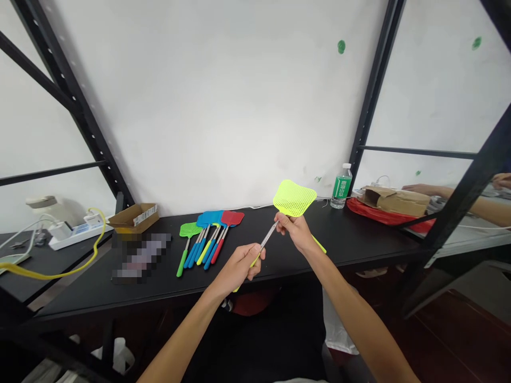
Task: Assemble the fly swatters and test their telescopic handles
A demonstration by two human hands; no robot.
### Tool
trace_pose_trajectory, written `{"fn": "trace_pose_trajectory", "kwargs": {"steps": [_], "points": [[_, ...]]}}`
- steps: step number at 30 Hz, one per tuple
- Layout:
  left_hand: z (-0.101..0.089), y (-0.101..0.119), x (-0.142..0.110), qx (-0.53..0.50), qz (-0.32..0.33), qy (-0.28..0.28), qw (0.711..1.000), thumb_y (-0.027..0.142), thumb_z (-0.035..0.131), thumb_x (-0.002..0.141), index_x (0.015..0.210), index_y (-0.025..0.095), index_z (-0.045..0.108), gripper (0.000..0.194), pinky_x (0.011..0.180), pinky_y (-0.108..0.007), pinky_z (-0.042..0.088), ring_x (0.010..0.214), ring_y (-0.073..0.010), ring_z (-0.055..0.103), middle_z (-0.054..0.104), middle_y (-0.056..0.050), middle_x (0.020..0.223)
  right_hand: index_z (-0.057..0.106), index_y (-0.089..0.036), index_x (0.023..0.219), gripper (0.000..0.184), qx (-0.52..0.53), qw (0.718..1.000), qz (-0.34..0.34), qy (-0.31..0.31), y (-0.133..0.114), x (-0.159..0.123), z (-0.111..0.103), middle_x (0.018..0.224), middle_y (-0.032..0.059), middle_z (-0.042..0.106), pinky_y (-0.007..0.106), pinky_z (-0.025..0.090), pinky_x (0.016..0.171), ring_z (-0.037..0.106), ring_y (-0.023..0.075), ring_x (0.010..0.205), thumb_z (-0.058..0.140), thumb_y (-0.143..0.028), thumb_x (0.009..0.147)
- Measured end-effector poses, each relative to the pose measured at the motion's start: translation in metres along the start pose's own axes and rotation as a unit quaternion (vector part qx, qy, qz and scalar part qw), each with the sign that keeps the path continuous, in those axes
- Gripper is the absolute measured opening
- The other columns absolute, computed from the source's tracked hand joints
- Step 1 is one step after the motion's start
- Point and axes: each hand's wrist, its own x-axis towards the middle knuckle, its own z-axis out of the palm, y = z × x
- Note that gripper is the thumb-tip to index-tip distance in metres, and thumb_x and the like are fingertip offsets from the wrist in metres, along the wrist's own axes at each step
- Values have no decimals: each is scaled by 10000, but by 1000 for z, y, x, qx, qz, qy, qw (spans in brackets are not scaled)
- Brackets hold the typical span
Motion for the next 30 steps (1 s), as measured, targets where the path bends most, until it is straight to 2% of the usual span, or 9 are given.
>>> {"fn": "trace_pose_trajectory", "kwargs": {"steps": [2, 5, 10, 13, 16, 19, 23, 26, 30], "points": [[0, 0, 0, 8, -1, 3, 1000, 538, 332, 985, 858, 185, 497, 410, 497, -221, 276, 482, -95, 275, 343, 76, 516, 670, -185, 780, 385, -5, 1000, -5, 4, 0, 1, -2, 582, 9, 566, 264, 373, 481, 492, 128, 523, 640, -564, 836], [-1, 5, -2, 119, 23, 44, 992, 521, 360, 984, 800, 192, 479, 395, 501, -233, 229, 506, -98, 299, 350, 62, 564, 678, -180, 787, 388, -14, 1000, -12, 22, 1, 3, -5, 588, 10, 575, 262, 368, 471, 482, 120, 505, 637, -562, 843], [-6, 12, -7, 338, 55, 108, 933, 470, 400, 988, 781, 204, 503, 352, 540, -272, 192, 530, -114, 311, 335, 55, 573, 680, -174, 751, 406, 1, 995, -25, 99, 3, 10, -15, 568, 2, 553, 240, 365, 448, 498, 118, 512, 672, -576, 808], [-12, 14, -10, 407, 47, 114, 905, 450, 397, 994, 810, 213, 512, 321, 556, -286, 186, 528, -122, 333, 362, 57, 558, 685, -170, 717, 398, 28, 991, -28, 130, 3, 14, -26, 578, 3, 548, 225, 363, 435, 517, 115, 530, 723, -563, 768], [-19, 20, -13, 419, 51, 79, 903, 449, 368, 1004, 753, 208, 456, 360, 563, -288, 195, 533, -123, 344, 365, 51, 567, 693, -167, 705, 405, 55, 986, -21, 158, 0, 17, -37, 579, -2, 535, 211, 359, 420, 525, 111, 537, 766, -566, 721], [-27, 28, -19, 392, 57, 12, 918, 459, 344, 1011, 707, 200, 404, 404, 558, -280, 212, 541, -120, 358, 375, 45, 580, 693, -166, 688, 415, 79, 980, -20, 182, -6, 18, -46, 585, -7, 523, 200, 373, 420, 542, 110, 555, 803, -566, 674], [-36, 33, -23, 331, 23, -42, 942, 471, 332, 1011, 721, 201, 420, 407, 534, -267, 230, 528, -114, 372, 414, 47, 573, 698, -168, 701, 390, 88, 981, -34, 167, -12, 16, -50, 632, -2, 538, 198, 400, 433, 572, 118, 600, 818, -537, 674], [-39, 32, -23, 304, 5, -52, 951, 482, 339, 1004, 738, 203, 435, 398, 519, -259, 239, 514, -110, 371, 419, 52, 564, 697, -170, 715, 376, 104, 981, -31, 163, -12, 15, -48, 633, -8, 530, 199, 401, 429, 572, 117, 596, 812, -527, 692], [-41, 30, -22, 314, 7, -29, 949, 485, 356, 997, 733, 204, 449, 397, 533, -256, 265, 530, -116, 411, 476, 45, 587, 697, -180, 748, 334, 162, 973, -8, 164, -12, 13, -43, 622, -14, 534, 201, 405, 447, 571, 112, 585, 809, -493, 714]]}}
